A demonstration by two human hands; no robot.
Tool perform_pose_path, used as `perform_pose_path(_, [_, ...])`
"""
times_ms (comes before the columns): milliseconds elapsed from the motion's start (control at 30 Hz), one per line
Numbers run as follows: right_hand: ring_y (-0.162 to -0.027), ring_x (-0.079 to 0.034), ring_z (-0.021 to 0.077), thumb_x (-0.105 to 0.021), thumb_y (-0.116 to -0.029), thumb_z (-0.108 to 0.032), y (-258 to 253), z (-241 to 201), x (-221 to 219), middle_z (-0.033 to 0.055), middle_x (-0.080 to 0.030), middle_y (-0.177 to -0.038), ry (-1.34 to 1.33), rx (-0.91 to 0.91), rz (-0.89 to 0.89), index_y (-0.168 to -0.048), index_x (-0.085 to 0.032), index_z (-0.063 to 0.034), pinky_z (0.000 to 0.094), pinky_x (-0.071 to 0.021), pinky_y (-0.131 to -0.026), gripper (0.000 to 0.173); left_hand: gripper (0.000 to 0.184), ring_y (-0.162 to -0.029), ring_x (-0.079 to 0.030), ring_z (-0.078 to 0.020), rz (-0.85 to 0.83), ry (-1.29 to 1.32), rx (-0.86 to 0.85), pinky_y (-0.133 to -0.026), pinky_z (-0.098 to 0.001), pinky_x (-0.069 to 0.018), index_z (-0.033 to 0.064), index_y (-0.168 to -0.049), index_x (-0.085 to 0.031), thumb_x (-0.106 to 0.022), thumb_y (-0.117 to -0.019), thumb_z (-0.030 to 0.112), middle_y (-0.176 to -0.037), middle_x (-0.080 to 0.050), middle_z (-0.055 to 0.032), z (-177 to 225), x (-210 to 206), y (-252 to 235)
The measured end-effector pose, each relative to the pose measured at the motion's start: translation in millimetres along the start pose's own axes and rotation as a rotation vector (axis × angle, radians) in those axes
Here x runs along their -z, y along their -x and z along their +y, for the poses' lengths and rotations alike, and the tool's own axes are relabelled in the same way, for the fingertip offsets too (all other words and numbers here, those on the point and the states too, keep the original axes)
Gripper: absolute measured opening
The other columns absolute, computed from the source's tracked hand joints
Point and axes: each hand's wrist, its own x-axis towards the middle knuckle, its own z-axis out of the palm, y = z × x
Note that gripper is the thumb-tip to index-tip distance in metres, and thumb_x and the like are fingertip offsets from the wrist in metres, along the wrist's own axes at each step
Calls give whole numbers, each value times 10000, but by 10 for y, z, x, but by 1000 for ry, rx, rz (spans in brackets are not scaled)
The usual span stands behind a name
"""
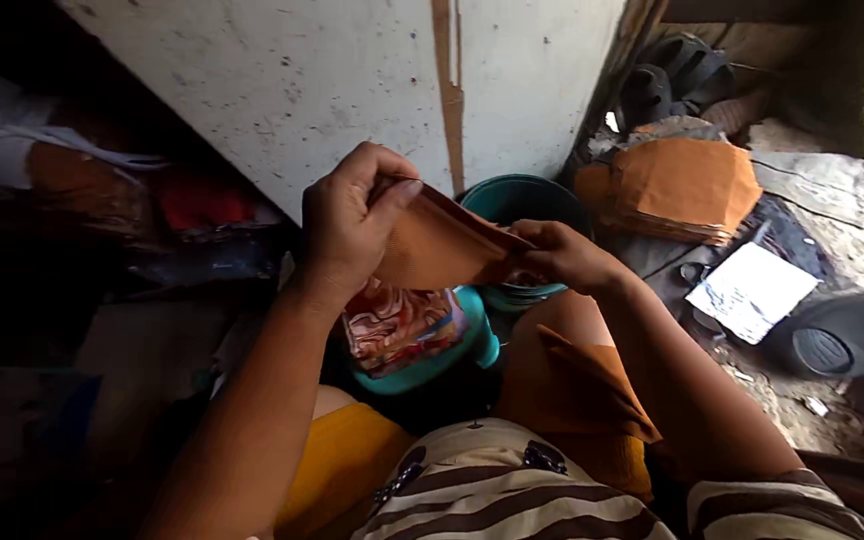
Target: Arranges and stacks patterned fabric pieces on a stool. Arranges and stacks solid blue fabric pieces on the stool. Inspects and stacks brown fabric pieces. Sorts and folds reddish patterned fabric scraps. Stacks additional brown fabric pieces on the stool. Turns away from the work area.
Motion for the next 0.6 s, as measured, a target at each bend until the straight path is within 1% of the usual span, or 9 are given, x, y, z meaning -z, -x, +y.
perform_pose_path(33, [-755,-634,84,-582,-953,-83,-80,6,-23,28,-674,-898,-45,26,-2,-1006,-667,-62,269,-550,-677,102,159,-766,-596,24,36,26,56,-724,-155,-505,57,-1121,-652,-623,-1020,176,-909,-662,29,-89,87,80])
perform_pose_path(100, [-731,-621,67,-563,-994,-144,-236,-16,-93,9,-665,-835,-91,67,16,-1000,-665,-83,251,-534,-663,119,128,-806,-621,18,79,145,137,-755,-160,-530,47,-1118,-629,-577,-1037,132,-914,-663,40,-254,219,252])
perform_pose_path(167, [-793,-650,79,-526,-1016,-141,-416,-110,-170,8,-677,-867,-111,75,18,-1017,-660,-72,285,-569,-749,151,107,-829,-627,0,122,250,230,-764,-186,-541,50,-1118,-606,-546,-1045,100,-917,-650,45,-361,311,412])
perform_pose_path(267, [-857,-682,95,-430,-1041,-140,-648,-197,-313,9,-698,-927,-169,86,22,-1053,-664,-75,321,-601,-812,243,100,-804,-633,-13,196,326,348,-679,-191,-536,82,-1120,-605,-539,-1047,102,-909,-653,52,-432,439,605])
perform_pose_path(367, [-849,-688,97,-390,-1069,-198,-810,-216,-465,3,-704,-930,-229,52,-20,-1079,-674,-91,321,-604,-794,303,98,-844,-670,-53,243,403,421,-734,-257,-598,90,-1125,-590,-521,-1054,95,-948,-658,34,-510,570,795])
perform_pose_path(433, [-792,-678,97,-374,-1064,-194,-846,-217,-574,9,-697,-908,-237,5,-92,-1070,-677,-104,310,-603,-732,316,112,-849,-676,-65,263,423,471,-731,-262,-599,90,-1130,-606,-528,-1050,91,-961,-671,22,-587,633,933])
perform_pose_path(533, [-714,-658,77,-380,-1032,-118,-973,-110,-755,8,-685,-853,-243,-85,-168,-1038,-676,-98,272,-590,-658,296,123,-867,-645,-52,259,417,599,-799,-260,-571,79,-1143,-601,-522,-1049,72,-964,-648,25,-758,629,1098])
perform_pose_path(567, [-711,-655,83,-410,-1036,-97,-1037,-27,-821,23,-685,-862,-218,-113,-160,-1057,-674,-82,276,-587,-652,266,139,-838,-645,-65,255,411,682,-772,-276,-573,79,-1177,-588,-531,-1050,88,-950,-649,6,-846,587,1145])
perform_pose_path(600, [-748,-657,104,-460,-1045,-91,-1102,80,-880,46,-688,-911,-163,-146,-148,-1110,-667,-69,300,-586,-681,218,193,-807,-650,-101,234,403,785,-724,-315,-576,88,-1243,-563,-539,-1056,127,-957,-655,-34,-945,528,1203])
